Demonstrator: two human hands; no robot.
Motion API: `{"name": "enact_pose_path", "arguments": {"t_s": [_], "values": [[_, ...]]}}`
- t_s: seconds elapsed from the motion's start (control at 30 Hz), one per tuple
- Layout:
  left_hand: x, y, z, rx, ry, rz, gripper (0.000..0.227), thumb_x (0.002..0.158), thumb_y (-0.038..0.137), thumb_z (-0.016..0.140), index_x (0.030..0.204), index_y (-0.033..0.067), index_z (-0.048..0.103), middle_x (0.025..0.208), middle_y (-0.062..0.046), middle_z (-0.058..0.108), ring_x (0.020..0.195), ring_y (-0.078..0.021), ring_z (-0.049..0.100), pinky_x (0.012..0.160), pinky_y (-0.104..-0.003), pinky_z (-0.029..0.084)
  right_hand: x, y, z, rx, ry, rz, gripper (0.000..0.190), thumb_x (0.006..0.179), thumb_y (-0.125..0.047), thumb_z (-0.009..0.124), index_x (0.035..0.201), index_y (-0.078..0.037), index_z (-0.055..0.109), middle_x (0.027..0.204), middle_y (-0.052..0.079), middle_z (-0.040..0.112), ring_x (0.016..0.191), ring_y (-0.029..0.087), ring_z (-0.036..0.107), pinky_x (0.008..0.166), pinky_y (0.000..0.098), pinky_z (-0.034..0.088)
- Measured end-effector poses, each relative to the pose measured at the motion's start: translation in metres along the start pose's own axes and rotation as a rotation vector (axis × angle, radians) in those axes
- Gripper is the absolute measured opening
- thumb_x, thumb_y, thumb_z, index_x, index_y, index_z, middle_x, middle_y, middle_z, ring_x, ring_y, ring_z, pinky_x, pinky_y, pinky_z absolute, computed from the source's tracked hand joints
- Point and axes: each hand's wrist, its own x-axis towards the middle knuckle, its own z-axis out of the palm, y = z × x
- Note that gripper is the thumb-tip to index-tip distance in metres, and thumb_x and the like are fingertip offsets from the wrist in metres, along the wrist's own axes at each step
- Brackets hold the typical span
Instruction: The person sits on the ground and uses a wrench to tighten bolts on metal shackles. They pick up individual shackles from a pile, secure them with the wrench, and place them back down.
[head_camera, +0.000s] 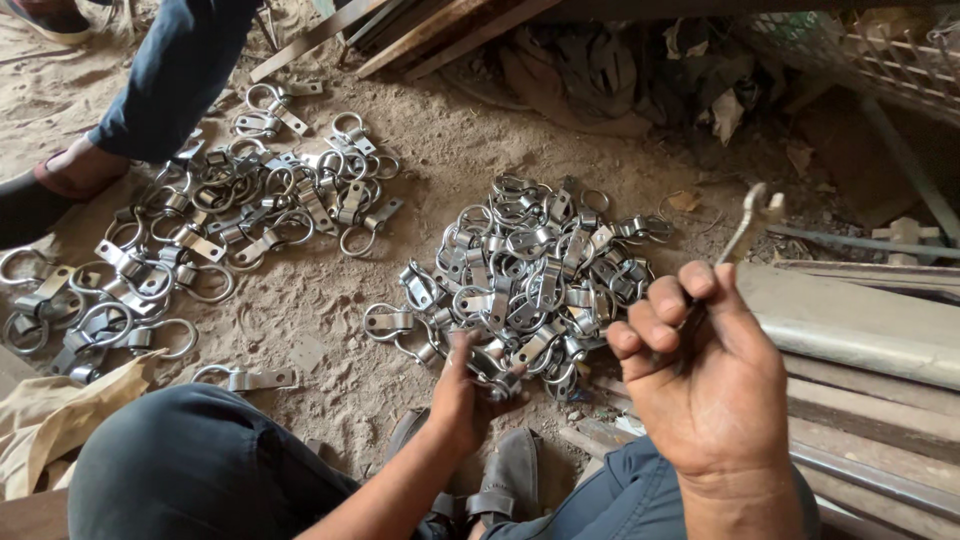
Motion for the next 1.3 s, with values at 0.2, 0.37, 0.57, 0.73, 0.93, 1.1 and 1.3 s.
{"name": "enact_pose_path", "arguments": {"t_s": [0.2,0.37,0.57,0.73,0.93,1.1,1.3], "values": [[0.075,-0.022,-0.027,0.336,0.275,-0.141,0.031,0.098,0.018,0.059,0.128,0.0173,0.053,0.116,-0.011,0.057,0.091,-0.0269,0.062,0.072,-0.058,0.065,0.002,0.000,0.001,0.029,-0.021,0.005,0.030,0.117,-0.034,0.046,0.097,-0.014,0.058,0.083,0.001,0.058,0.073,0.013,0.053,0.079,0.0353,0.045],[0.127,-0.008,0.012,0.420,0.074,0.100,0.051,0.099,0.031,0.069,0.139,0.0133,0.044,0.122,-0.013,0.057,0.094,-0.0241,0.062,0.074,-0.045,0.060,0.001,0.001,-0.002,0.044,-0.046,0.022,0.030,0.117,-0.034,0.047,0.098,-0.014,0.058,0.084,0.002,0.058,0.073,0.014,0.053,0.078,0.0355,0.045],[0.121,0.037,0.007,0.841,0.181,0.302,0.062,0.087,0.025,0.080,0.142,0.0080,0.057,0.126,-0.014,0.074,0.089,-0.0215,0.072,0.071,-0.036,0.063,0.005,-0.004,-0.005,0.036,-0.014,0.011,0.030,0.118,-0.034,0.047,0.098,-0.014,0.057,0.085,0.001,0.057,0.074,0.014,0.052,0.080,0.0353,0.045],[0.127,0.065,-0.003,1.152,0.091,0.332,0.034,0.075,0.017,0.087,0.106,0.0049,0.078,0.092,-0.011,0.080,0.073,-0.0197,0.076,0.067,-0.038,0.062,0.009,0.003,-0.007,0.046,-0.019,0.052,0.029,0.118,-0.033,0.048,0.099,-0.014,0.057,0.084,0.001,0.056,0.074,0.014,0.052,0.080,0.0354,0.043],[0.155,0.129,-0.012,1.592,0.195,0.575,0.037,0.087,0.046,0.076,0.087,0.0091,0.080,0.086,-0.015,0.078,0.080,-0.0329,0.075,0.077,-0.045,0.059,0.013,0.004,-0.014,0.022,0.062,0.061,0.031,0.121,-0.032,0.049,0.094,-0.016,0.054,0.088,0.001,0.055,0.075,0.013,0.049,0.079,0.0348,0.040],[0.183,0.210,-0.047,1.856,0.313,0.792,0.014,0.081,0.023,0.072,0.086,0.0124,0.080,0.091,-0.018,0.076,0.086,-0.0371,0.074,0.079,-0.049,0.060,0.023,0.010,-0.033,-0.046,0.158,0.043,0.037,0.121,-0.037,0.052,0.090,-0.018,0.054,0.088,0.000,0.053,0.074,0.011,0.046,0.080,0.0354,0.039],[0.201,0.305,-0.093,2.139,0.426,0.578,0.016,0.092,0.023,0.069,0.099,0.0112,0.076,0.097,-0.015,0.078,0.089,-0.0335,0.078,0.075,-0.048,0.063,0.040,0.023,-0.057,-0.045,0.131,0.084,0.033,0.119,-0.040,0.054,0.094,-0.019,0.057,0.083,-0.001,0.052,0.069,0.011,0.046,0.076,0.0361,0.040]]}}
